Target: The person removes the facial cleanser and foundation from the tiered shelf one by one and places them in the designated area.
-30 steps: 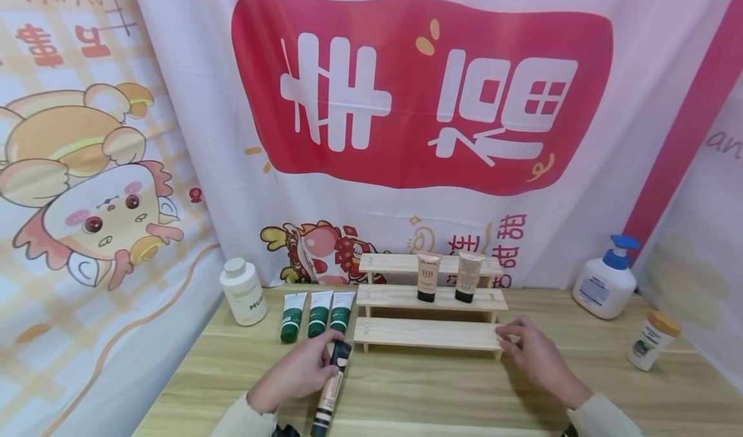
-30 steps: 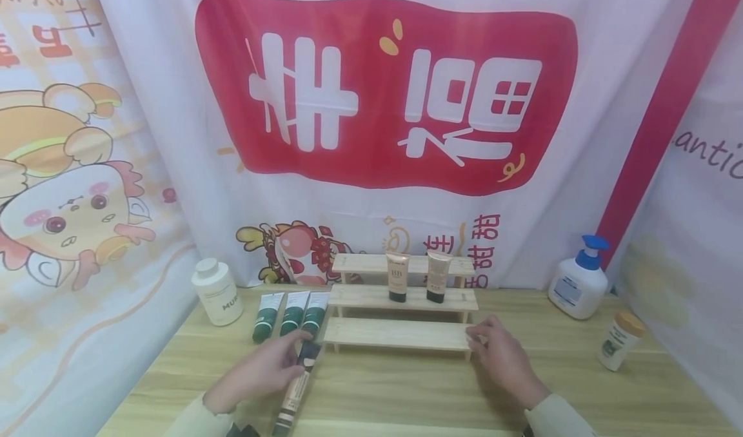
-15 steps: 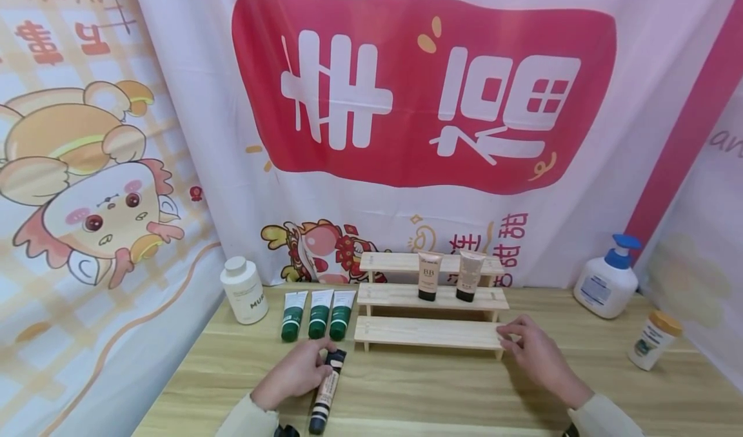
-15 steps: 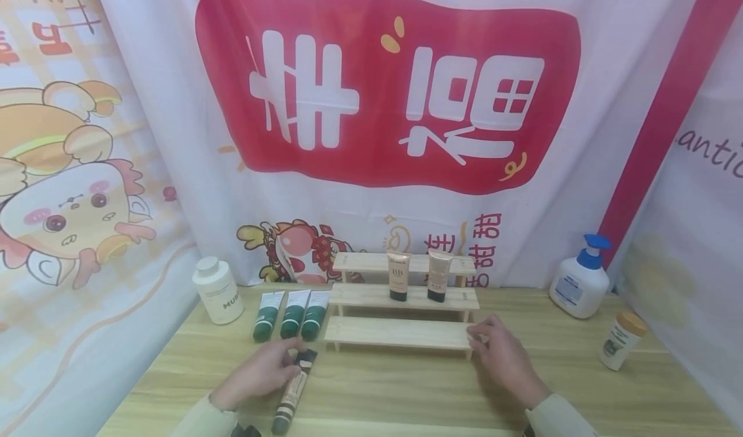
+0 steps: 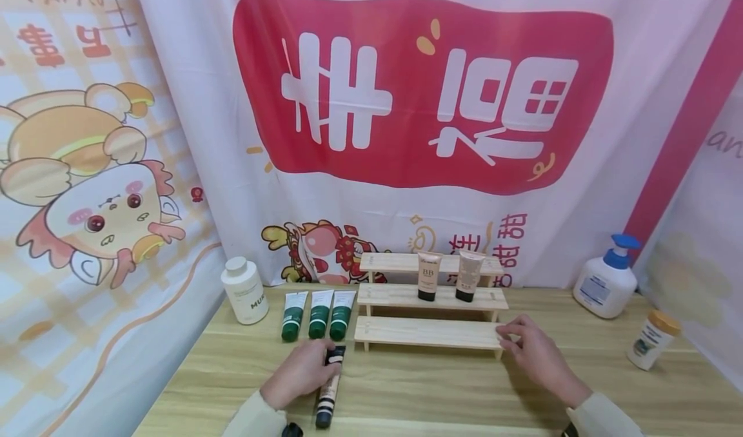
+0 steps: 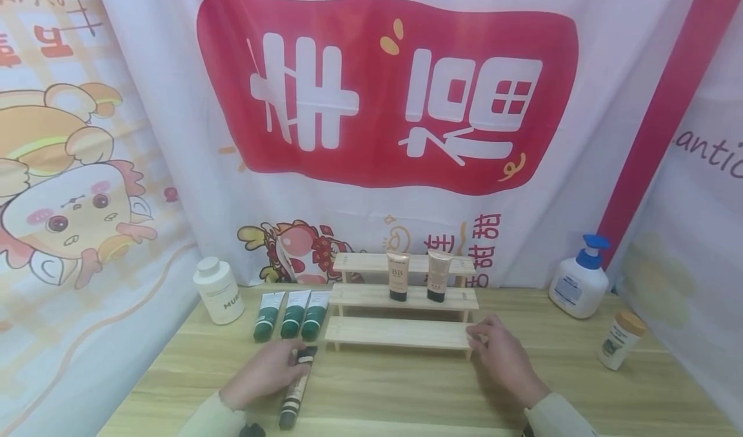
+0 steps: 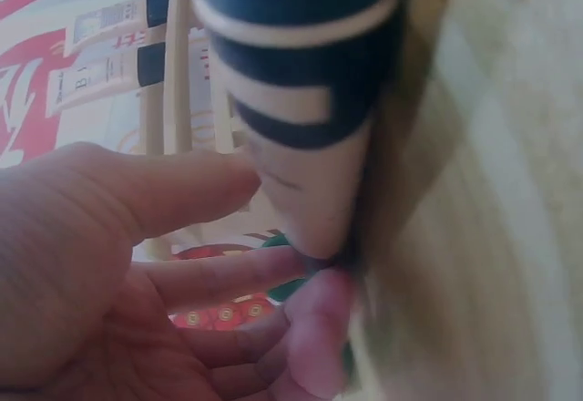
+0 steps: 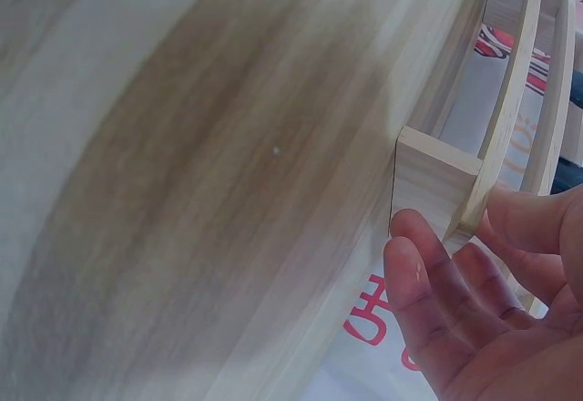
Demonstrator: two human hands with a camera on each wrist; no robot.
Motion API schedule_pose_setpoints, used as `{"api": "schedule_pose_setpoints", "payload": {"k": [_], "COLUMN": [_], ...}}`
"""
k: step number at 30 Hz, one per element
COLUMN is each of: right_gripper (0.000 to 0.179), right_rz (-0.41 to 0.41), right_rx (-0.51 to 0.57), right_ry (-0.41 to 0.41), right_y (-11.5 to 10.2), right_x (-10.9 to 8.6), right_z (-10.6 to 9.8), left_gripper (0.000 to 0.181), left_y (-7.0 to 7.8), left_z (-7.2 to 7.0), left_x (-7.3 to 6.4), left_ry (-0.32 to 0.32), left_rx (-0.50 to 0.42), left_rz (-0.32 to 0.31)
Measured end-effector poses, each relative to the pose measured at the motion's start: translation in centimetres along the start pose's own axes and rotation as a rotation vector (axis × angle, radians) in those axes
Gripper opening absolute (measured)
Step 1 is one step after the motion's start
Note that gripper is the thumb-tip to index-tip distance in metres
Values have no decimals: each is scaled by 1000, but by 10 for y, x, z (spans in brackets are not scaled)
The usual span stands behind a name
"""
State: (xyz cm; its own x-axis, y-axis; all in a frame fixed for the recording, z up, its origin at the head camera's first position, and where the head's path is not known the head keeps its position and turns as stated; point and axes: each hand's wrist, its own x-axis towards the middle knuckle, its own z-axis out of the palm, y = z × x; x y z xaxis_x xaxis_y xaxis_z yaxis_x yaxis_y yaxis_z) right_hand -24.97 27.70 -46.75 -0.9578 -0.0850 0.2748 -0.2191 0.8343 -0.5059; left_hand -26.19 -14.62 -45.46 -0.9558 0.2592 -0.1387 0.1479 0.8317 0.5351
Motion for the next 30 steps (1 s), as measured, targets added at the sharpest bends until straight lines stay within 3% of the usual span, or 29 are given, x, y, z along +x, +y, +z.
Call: {"api": "schedule_pose_setpoints", "payload": {"k": [4,7,12,15,17,21,30], "right_gripper": [24,24,24,24,23,23,24], "right_rz": [-1,6,9,-4,-18,-27,11], "right_rx": [1,4,3,3,2,6,15], "right_ry": [3,-4,-1,14,21,25,18], "right_y": [-1,-2,-1,-1,0,-1,-4], "right_x": [-1,-1,-1,-1,-1,-1,-1], "right_z": [-1,-1,-2,-2,-1,0,-2], "left_gripper": [38,41,44,49,53,59,61], "left_y": [13,35,82,106,119,137,145], "left_z": [-9,-22,-39,-43,-43,-38,-22], "left_x": [1,3,16,33,46,68,85], "left_ry": [78,161,309,376,412,452,475], "left_rx": [78,152,216,232,247,262,209], "left_rz": [58,143,397,549,614,660,598]}}
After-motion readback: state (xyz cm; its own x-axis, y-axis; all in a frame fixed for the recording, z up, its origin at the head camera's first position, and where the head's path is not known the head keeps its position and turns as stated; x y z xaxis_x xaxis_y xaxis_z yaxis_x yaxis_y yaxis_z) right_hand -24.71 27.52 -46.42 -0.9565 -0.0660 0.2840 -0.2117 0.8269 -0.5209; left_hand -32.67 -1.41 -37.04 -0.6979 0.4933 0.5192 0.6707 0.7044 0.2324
